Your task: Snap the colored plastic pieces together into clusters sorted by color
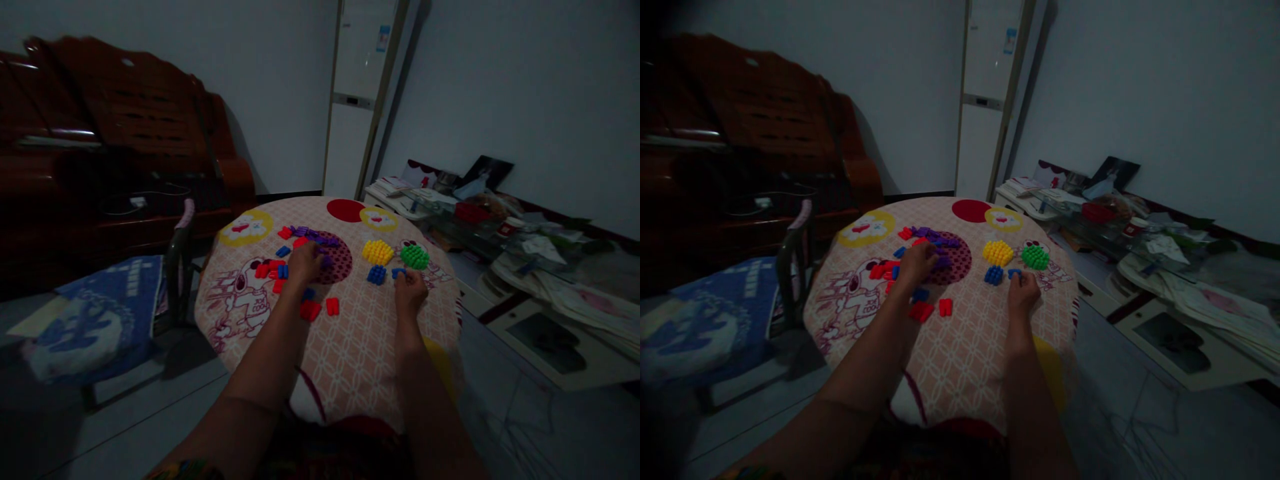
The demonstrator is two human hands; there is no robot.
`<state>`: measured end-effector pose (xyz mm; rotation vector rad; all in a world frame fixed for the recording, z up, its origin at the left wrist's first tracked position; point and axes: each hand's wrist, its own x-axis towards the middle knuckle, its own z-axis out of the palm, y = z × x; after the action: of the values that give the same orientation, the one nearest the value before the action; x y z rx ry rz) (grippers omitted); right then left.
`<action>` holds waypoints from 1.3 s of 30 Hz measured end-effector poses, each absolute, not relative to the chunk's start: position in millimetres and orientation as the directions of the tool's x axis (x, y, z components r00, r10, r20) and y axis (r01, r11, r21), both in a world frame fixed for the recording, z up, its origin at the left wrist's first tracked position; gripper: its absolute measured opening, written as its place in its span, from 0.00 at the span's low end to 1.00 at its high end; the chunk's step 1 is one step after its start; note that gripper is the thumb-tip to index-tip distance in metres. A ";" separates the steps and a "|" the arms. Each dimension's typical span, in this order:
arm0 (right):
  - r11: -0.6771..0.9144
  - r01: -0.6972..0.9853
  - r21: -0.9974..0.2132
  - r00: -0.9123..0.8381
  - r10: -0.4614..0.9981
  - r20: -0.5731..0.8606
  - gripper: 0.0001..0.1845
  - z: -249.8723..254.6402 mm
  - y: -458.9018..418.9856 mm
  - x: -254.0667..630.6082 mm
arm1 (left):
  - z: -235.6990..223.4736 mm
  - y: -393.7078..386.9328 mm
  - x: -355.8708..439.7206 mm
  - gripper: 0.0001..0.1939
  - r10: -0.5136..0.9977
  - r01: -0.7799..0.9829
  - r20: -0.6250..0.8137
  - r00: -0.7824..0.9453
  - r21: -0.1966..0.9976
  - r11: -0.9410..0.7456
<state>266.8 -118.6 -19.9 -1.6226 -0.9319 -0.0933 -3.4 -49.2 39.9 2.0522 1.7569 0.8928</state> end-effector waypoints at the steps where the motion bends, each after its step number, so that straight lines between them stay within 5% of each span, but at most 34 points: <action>1: -0.005 0.609 -0.793 0.677 0.525 0.516 0.12 -21.0 -116.6 268.7 | 41.3 -47.1 -15.3 0.16 0.970 0.822 0.242 0.016 0.549 -0.151; 7: -0.074 0.683 -0.727 0.597 0.630 0.497 0.12 -27.1 -108.1 266.8 | 45.5 -42.0 -65.5 0.18 0.997 0.911 0.040 -0.064 0.411 0.042; 19: -0.073 0.794 -0.604 0.469 0.706 0.531 0.16 -34.3 -104.8 270.0 | 45.7 -46.0 -70.6 0.21 0.985 0.955 -0.107 0.135 0.278 -0.101; 23: -0.069 0.771 -0.634 0.501 0.679 0.536 0.19 -35.4 -105.7 269.9 | 41.6 -44.8 -68.1 0.18 0.982 0.908 -0.017 0.186 0.385 -0.165; 29: -0.006 0.714 -0.701 0.579 0.569 0.585 0.17 -24.5 -119.2 254.7 | 39.6 -46.6 -45.9 0.23 0.933 0.536 0.128 0.335 0.789 -0.301; 33: 0.126 0.704 -0.699 0.481 0.639 0.600 0.18 -14.4 -127.0 232.5 | 34.5 -51.5 -7.0 0.25 0.884 0.297 0.204 0.421 0.889 -0.348; 39: 0.322 0.713 -0.623 0.211 0.749 0.629 0.20 -12.4 -128.1 214.2 | 19.2 -60.8 42.4 0.23 0.873 0.065 0.135 0.468 0.980 -0.186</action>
<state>214.2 -128.1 -12.4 -1.3973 -1.5078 0.0412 42.4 -60.8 19.2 1.5984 0.8341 0.9029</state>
